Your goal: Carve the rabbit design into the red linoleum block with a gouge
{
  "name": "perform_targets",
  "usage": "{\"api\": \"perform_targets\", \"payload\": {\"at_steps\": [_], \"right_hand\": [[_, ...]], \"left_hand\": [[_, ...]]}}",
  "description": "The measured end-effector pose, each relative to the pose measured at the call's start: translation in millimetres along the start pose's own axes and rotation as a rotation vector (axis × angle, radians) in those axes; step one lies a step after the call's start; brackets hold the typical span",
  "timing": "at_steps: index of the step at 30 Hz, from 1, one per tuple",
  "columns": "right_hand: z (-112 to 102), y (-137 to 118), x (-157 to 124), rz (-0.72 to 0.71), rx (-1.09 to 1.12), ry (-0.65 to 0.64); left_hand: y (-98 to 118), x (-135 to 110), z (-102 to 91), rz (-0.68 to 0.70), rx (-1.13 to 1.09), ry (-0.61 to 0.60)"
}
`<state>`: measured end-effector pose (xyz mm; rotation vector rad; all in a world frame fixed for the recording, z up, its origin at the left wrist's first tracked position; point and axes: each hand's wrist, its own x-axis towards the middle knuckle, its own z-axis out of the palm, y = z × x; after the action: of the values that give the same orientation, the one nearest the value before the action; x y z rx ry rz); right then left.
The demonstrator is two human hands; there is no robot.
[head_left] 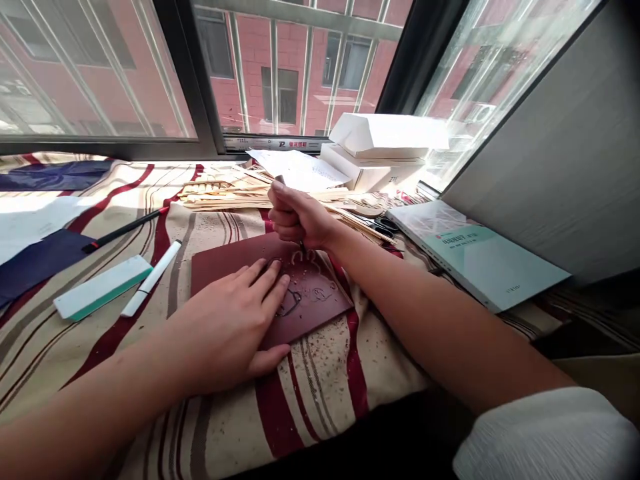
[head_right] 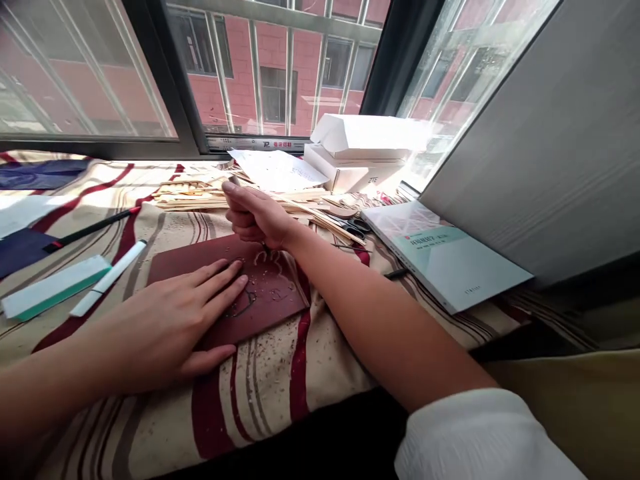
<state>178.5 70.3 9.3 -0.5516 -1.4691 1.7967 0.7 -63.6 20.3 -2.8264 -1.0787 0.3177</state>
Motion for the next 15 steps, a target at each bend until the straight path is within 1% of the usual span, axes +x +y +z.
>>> {"api": "perform_targets", "payload": {"at_steps": [2, 5, 6, 7, 8, 9, 12, 13, 15], "right_hand": [[-0.5, 4.1, 2.7, -0.035, 0.008, 0.117], [-1.5, 11.5, 7.0, -0.101, 0.043, 0.351], [-1.9, 12.9, 7.8, -0.110, 0.053, 0.408], [-2.1, 13.4, 8.2, -0.113, 0.058, 0.439], [-2.2, 12.9, 8.0, -0.109, 0.060, 0.430], [-2.0, 11.3, 7.3, -0.098, 0.058, 0.376], [-0.8, 3.5, 4.4, -0.023, 0.051, 0.100], [-0.7, 1.1, 3.8, 0.009, 0.055, 0.036], [-1.3, -1.3, 3.4, 0.060, 0.070, -0.013]], "left_hand": [[-0.8, 0.3, 1.6, 0.000, -0.004, 0.006], [-0.5, 0.0, 2.1, -0.013, -0.017, 0.020], [-0.3, -0.3, 2.2, -0.018, -0.025, 0.025], [-0.2, -0.6, 2.4, -0.023, -0.034, 0.030], [-0.3, -1.0, 2.8, -0.027, -0.043, 0.034], [-0.4, -1.5, 3.6, -0.029, -0.050, 0.040], [-1.6, -3.0, 8.0, -0.023, -0.053, 0.090], [-2.1, -3.4, 9.7, -0.019, -0.049, 0.104], [-2.7, -4.2, 12.5, -0.008, -0.036, 0.128]]}}
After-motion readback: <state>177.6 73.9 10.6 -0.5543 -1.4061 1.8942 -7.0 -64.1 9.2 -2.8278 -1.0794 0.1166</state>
